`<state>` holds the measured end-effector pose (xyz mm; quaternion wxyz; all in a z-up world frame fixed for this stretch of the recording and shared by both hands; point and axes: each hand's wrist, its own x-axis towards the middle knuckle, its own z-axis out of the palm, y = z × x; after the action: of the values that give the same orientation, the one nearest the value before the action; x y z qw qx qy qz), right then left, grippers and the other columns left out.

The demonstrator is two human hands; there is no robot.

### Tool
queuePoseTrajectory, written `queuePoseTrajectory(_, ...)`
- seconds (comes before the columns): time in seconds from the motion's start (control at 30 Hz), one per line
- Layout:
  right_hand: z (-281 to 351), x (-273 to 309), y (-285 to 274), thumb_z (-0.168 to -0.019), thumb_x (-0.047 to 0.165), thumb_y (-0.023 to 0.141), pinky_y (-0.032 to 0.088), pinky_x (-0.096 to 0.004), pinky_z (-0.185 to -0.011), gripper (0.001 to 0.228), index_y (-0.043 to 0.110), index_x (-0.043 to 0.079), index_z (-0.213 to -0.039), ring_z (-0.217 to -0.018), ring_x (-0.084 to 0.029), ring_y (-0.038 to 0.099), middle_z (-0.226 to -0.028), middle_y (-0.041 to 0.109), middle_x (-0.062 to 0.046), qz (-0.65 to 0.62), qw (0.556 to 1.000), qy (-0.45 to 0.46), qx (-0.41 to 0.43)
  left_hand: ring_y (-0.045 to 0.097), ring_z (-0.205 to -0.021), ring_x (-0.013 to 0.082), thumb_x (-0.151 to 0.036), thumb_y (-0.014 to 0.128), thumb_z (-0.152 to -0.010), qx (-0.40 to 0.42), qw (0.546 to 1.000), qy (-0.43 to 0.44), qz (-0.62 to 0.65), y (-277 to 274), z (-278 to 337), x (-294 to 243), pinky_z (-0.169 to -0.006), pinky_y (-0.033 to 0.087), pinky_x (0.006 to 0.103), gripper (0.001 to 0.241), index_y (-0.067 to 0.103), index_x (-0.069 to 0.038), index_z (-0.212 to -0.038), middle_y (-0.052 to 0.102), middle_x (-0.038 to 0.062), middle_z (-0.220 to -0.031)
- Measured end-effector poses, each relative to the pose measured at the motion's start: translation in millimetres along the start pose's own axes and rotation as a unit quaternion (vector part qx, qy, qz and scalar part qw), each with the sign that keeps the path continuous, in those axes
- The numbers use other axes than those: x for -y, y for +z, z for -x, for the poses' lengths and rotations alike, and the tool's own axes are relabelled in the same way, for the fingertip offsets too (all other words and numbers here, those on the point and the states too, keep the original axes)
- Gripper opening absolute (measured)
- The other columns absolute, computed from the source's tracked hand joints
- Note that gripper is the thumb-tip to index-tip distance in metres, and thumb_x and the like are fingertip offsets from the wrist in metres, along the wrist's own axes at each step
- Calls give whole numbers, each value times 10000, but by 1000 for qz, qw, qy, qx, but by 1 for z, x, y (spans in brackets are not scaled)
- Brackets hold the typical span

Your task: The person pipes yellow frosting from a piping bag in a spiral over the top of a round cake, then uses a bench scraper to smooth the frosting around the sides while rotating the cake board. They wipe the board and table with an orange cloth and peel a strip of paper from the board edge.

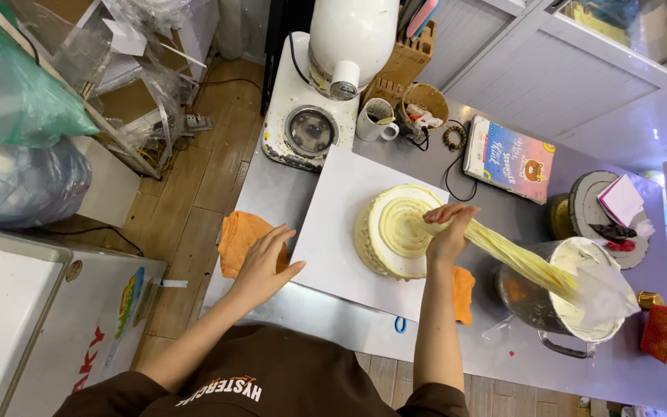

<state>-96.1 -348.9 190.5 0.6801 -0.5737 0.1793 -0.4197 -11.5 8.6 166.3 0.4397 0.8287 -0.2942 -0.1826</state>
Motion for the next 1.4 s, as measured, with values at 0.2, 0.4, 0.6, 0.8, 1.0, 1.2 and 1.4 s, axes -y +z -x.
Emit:
queuePoseTrajectory(0.2, 7, -7, -23, -1119, 553, 420, 462, -365, -648, 560, 415, 96, -796, -622, -194, 458, -680, 418, -52, -41, 998, 42, 13, 340, -1489, 333, -475, 680, -914, 29, 998, -48, 22, 24, -9, 34, -1190, 311, 468, 743, 437, -78, -1494, 375, 151, -1602)
queuePoseTrajectory(0.4, 40, 46, -41, -1128, 585, 379, 463, -369, -736, 551, 442, 110, -857, -708, -189, 464, -759, 455, -43, -85, 990, -8, -115, 471, -1447, 318, -816, 369, -905, 201, 803, -304, 472, 91, -40, 115, -1165, 407, 468, 1015, 318, -69, -1591, 465, 172, -1572)
queuePoseTrajectory(0.6, 74, 26, -51, -1062, 644, 361, 459, -374, -624, 597, 423, 129, -767, -574, -199, 440, -640, 417, -29, -116, 987, 47, -105, 496, -1384, 400, -939, 121, -754, 196, 600, -401, 664, 103, -24, 86, -1105, 435, 587, 1203, 326, -80, -1571, 480, 228, -1523)
queuePoseTrajectory(0.8, 70, 24, -46, -1081, 639, 382, 443, -366, -630, 596, 383, 132, -768, -583, -189, 392, -657, 382, -22, -98, 988, 36, -110, 523, -1361, 392, -983, 57, -742, 203, 624, -313, 687, 117, -33, 122, -1118, 448, 564, 1306, 331, -33, -1596, 470, 278, -1525)
queuePoseTrajectory(1.0, 73, 36, -61, -1096, 621, 385, 397, -342, -606, 582, 350, 145, -763, -556, -167, 353, -630, 347, -6, -101, 982, 79, -142, 443, -1353, 457, -1059, 55, -615, 165, 649, -207, 713, 87, -73, 151, -1082, 398, 611, 1448, 307, 7, -1561, 421, 290, -1549)
queuePoseTrajectory(1.2, 78, 43, -57, -1091, 627, 402, 356, -323, -558, 605, 321, 160, -714, -510, -154, 317, -582, 301, 1, -78, 986, 80, -124, 301, -1559, 366, -1021, 108, -689, 50, 583, -152, 796, 47, -80, 115, -1286, 203, 517, 1325, 259, -127, -1655, 308, 246, -1676)
queuePoseTrajectory(1.4, 67, 23, -46, -1093, 620, 412, 351, -322, -545, 613, 334, 153, -703, -487, -144, 300, -588, 295, 11, -91, 988, 97, -75, 330, -1510, 347, -998, 133, -618, 45, 649, -189, 736, 27, -64, 99, -1211, 233, 543, 1314, 278, -159, -1619, 324, 174, -1662)
